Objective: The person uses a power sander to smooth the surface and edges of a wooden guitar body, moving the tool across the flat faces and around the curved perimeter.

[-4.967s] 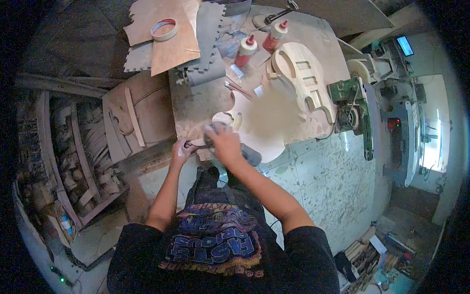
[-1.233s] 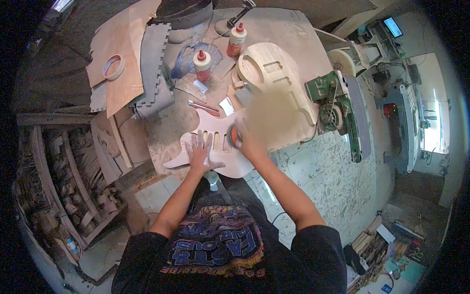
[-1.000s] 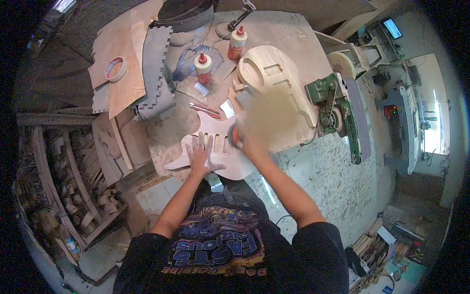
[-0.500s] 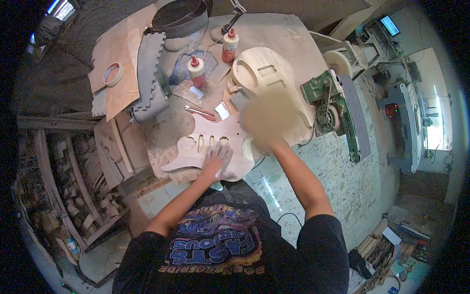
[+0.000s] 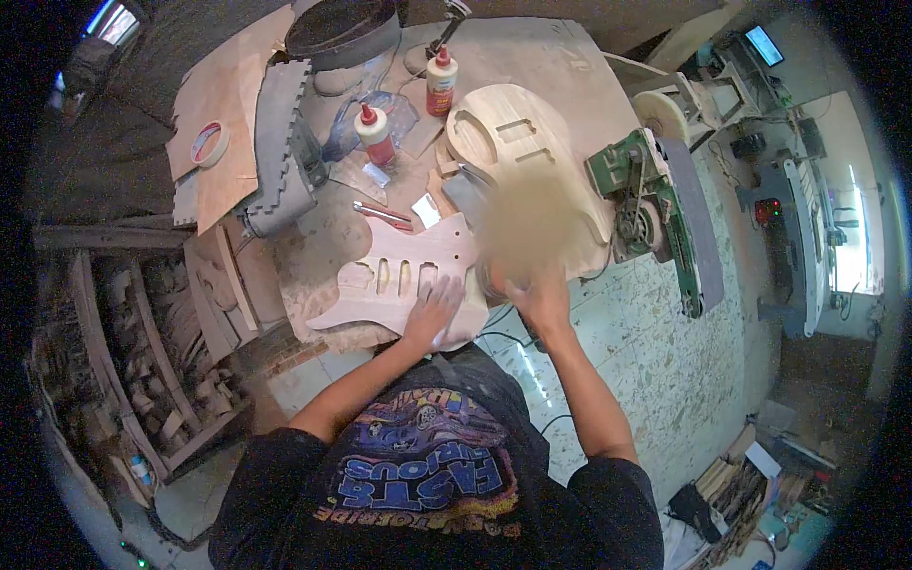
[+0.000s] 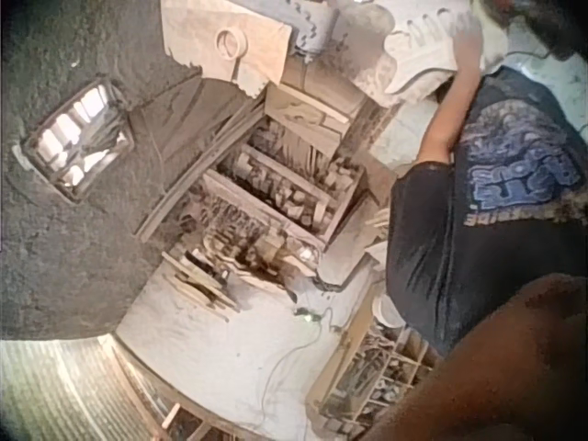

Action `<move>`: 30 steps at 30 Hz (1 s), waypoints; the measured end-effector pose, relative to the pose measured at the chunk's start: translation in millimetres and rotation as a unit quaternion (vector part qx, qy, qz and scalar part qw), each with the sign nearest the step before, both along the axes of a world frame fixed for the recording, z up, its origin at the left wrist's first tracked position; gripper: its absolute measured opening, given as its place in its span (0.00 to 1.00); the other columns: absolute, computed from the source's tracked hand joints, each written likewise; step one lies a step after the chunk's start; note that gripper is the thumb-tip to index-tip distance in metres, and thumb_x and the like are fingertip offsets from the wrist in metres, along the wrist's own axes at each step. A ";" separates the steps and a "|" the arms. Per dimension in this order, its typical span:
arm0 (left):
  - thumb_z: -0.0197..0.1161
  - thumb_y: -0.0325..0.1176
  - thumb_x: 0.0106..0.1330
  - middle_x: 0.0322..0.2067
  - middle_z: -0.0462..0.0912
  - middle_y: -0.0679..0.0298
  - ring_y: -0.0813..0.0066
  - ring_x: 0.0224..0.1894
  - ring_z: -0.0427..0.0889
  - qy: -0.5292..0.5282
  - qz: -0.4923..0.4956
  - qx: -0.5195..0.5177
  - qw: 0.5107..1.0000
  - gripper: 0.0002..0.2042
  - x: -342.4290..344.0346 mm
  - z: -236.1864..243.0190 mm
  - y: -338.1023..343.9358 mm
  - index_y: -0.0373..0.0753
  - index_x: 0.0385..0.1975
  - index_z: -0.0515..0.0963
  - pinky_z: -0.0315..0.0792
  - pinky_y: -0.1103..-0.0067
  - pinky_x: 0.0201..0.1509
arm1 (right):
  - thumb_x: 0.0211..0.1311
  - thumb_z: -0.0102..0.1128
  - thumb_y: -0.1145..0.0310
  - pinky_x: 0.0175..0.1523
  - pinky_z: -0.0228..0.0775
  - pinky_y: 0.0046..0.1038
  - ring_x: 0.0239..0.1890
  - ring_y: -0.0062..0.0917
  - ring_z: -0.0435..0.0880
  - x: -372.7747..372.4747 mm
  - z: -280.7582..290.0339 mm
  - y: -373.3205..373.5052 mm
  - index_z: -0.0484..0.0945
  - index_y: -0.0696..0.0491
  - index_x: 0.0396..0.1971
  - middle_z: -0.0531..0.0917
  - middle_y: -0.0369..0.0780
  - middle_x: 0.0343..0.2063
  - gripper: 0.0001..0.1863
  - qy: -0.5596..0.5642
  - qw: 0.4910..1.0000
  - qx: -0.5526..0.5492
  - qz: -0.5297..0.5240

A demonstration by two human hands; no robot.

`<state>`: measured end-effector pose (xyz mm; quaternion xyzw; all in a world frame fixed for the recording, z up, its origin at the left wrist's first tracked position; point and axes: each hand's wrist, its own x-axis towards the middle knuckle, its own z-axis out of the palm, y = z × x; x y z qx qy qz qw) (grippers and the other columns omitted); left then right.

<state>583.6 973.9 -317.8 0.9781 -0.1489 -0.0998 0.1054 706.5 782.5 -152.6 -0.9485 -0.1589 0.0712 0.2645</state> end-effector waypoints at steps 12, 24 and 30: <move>0.59 0.70 0.60 0.78 0.54 0.53 0.60 0.81 0.47 0.069 0.129 -0.033 0.989 0.53 -61.0 6.3 48.9 0.36 0.77 0.55 0.43 0.55 0.82 | 0.46 0.77 0.69 0.62 0.71 0.47 0.58 0.51 0.75 -16.4 -5.3 13.8 0.74 0.52 0.61 0.75 0.49 0.57 0.37 -0.001 0.999 -0.004 0.049; 0.63 0.71 0.58 0.78 0.53 0.51 0.52 0.81 0.48 0.011 0.247 -0.073 0.966 0.55 -22.0 -1.0 36.5 0.35 0.77 0.56 0.43 0.50 0.80 | 0.45 0.77 0.71 0.68 0.68 0.42 0.61 0.46 0.75 -18.5 -16.2 38.7 0.73 0.53 0.64 0.75 0.48 0.59 0.41 0.036 0.993 -0.023 0.106; 0.63 0.69 0.59 0.79 0.50 0.52 0.54 0.82 0.44 0.036 0.299 -0.061 0.952 0.55 -42.9 0.7 47.1 0.36 0.78 0.54 0.39 0.52 0.81 | 0.44 0.77 0.71 0.68 0.68 0.42 0.61 0.47 0.75 -15.1 -17.1 49.2 0.73 0.54 0.64 0.75 0.49 0.60 0.41 0.030 0.990 -0.026 0.133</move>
